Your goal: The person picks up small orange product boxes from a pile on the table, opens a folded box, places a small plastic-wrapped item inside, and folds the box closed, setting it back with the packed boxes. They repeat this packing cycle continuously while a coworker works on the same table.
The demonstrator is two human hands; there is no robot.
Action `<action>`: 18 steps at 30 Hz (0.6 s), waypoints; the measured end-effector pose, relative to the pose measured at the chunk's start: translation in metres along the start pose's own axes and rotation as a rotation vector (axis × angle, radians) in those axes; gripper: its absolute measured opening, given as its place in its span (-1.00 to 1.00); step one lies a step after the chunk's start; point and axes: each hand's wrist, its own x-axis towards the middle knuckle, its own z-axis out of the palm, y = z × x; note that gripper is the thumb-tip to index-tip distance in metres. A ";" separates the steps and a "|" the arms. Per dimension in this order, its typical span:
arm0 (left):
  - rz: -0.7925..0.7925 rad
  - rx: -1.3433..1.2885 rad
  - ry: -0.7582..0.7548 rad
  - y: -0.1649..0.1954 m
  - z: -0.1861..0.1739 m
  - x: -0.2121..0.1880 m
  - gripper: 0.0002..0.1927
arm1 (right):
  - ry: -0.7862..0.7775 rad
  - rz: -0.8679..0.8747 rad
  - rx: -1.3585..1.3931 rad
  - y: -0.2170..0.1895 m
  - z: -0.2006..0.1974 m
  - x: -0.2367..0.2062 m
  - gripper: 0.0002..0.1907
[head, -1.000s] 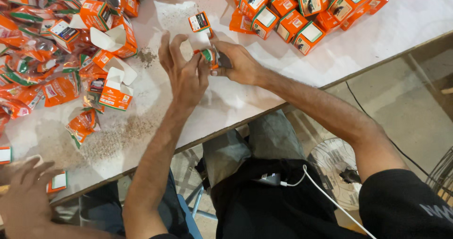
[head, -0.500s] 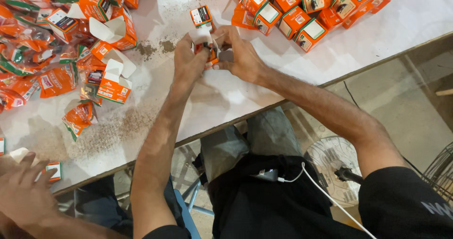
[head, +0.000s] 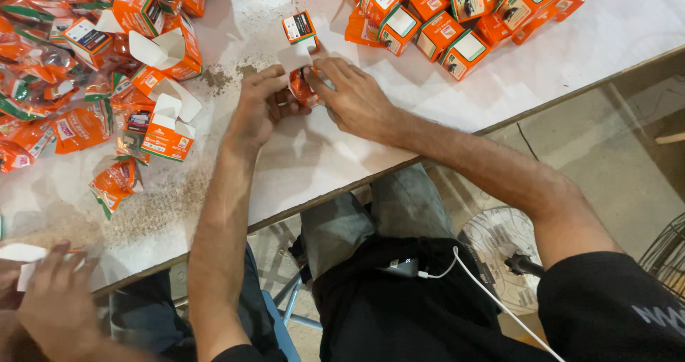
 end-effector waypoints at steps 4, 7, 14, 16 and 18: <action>0.031 0.196 0.054 -0.009 -0.007 0.022 -0.78 | 0.024 0.035 0.135 0.003 0.003 0.000 -0.38; 0.268 0.421 0.105 -0.018 0.003 0.022 -0.72 | 0.016 0.112 0.230 0.006 0.004 0.002 -0.40; 1.031 1.190 -0.005 -0.021 0.017 -0.019 -0.57 | -0.132 0.385 0.452 0.012 0.004 0.002 -0.49; 0.973 1.162 0.023 -0.020 0.018 -0.022 -0.59 | -0.027 0.278 0.497 0.012 0.003 0.001 -0.47; 0.928 1.110 0.069 -0.022 0.021 -0.020 -0.65 | -0.013 0.245 0.535 0.012 0.002 0.002 -0.48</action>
